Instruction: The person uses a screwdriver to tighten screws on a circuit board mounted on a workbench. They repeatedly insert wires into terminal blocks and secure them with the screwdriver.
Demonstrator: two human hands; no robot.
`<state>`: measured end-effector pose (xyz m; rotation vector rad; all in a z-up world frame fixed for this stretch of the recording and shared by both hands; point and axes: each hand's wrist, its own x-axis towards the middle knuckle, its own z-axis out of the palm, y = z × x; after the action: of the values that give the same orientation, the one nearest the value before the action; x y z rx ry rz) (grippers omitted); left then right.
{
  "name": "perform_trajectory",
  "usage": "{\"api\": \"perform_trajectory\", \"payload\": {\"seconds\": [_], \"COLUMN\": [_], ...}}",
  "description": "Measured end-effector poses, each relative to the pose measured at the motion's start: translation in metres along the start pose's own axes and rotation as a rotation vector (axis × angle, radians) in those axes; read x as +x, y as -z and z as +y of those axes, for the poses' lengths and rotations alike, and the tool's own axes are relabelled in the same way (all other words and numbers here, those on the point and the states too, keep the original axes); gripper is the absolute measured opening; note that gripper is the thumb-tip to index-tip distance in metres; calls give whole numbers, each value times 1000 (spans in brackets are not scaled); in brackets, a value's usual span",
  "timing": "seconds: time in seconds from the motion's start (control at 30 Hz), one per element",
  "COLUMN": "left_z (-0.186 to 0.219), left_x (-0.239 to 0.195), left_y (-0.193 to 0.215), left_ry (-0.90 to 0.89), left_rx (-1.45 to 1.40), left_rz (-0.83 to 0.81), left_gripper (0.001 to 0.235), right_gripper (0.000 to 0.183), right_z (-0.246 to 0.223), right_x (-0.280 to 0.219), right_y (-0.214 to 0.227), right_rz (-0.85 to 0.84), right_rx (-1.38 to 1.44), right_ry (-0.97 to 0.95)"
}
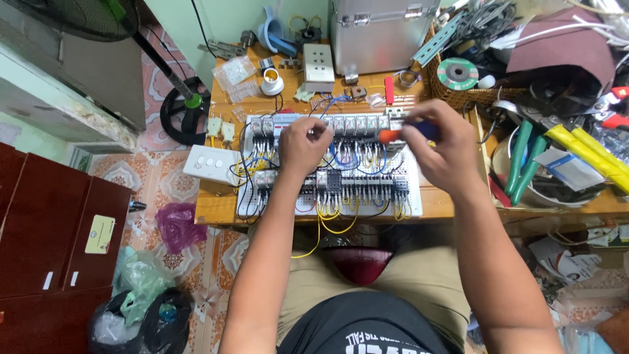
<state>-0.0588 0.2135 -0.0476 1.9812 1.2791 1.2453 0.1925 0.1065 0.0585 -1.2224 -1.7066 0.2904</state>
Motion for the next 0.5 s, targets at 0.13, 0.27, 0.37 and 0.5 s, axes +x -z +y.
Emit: {"api": "perform_trajectory", "payload": {"seconds": [0.13, 0.27, 0.37, 0.5], "left_z": [38, 64, 80, 91], "left_x": [14, 14, 3, -13], "left_y": [14, 14, 6, 0], "left_ry": [-59, -18, 18, 91], "left_rx": [-12, -100, -216, -159], "left_rz": [107, 169, 162, 131], "left_gripper": [5, 8, 17, 21], "right_gripper": [11, 9, 9, 11], "right_z": [16, 27, 34, 34], "right_x": [-44, -72, -78, -64], "right_y": [25, 32, 32, 25], "right_rz": [110, 224, 281, 268], "right_rx": [276, 383, 414, 302], "right_ry": [-146, -185, -202, -175]}}
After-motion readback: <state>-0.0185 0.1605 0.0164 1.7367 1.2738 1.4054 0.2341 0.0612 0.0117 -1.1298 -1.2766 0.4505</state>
